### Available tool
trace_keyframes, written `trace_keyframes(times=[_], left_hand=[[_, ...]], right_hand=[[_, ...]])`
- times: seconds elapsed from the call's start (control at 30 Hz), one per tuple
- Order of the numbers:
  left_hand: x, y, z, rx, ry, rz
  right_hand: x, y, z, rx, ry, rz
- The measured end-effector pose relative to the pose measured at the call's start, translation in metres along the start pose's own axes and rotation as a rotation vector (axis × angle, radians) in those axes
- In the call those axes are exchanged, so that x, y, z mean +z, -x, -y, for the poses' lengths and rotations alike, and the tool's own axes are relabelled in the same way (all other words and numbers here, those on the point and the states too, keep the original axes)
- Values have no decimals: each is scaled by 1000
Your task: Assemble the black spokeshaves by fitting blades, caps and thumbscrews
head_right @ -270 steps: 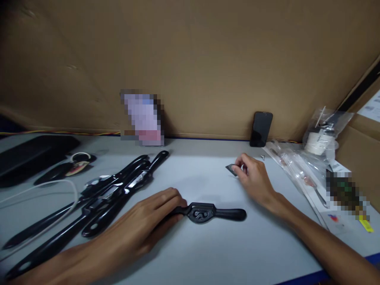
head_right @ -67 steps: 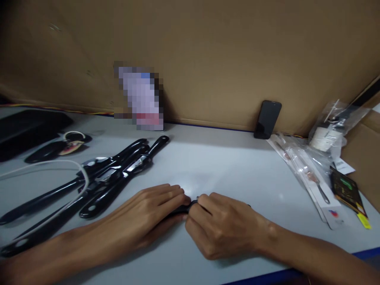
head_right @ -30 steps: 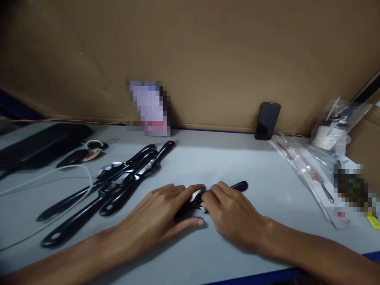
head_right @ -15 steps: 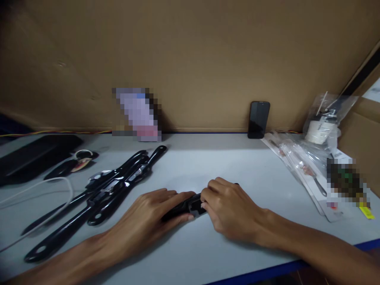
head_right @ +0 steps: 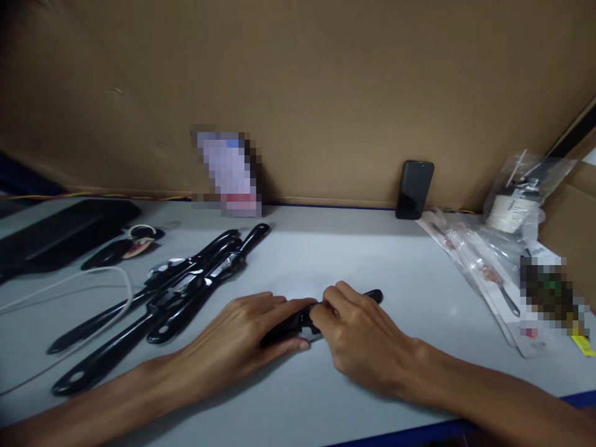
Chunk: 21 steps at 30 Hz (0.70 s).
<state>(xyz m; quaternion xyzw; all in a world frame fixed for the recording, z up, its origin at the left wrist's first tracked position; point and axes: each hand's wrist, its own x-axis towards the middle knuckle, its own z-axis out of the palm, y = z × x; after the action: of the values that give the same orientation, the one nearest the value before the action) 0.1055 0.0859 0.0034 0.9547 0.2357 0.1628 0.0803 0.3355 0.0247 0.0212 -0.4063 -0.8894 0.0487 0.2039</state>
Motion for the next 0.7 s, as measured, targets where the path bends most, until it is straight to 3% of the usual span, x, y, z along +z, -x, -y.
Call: trace_keyframes(times=[0.2,0.4,0.7], left_hand=[[0,0,-1,-17,11,-10],[2,0,0,-13,-1,7],[-5,-7,-16,-98,-188,114]], right_hand=[[-9,-1,0,-5,47,42],[-1,-2,3,-291,305,-48],[4,-1,0,-38,16,-105]])
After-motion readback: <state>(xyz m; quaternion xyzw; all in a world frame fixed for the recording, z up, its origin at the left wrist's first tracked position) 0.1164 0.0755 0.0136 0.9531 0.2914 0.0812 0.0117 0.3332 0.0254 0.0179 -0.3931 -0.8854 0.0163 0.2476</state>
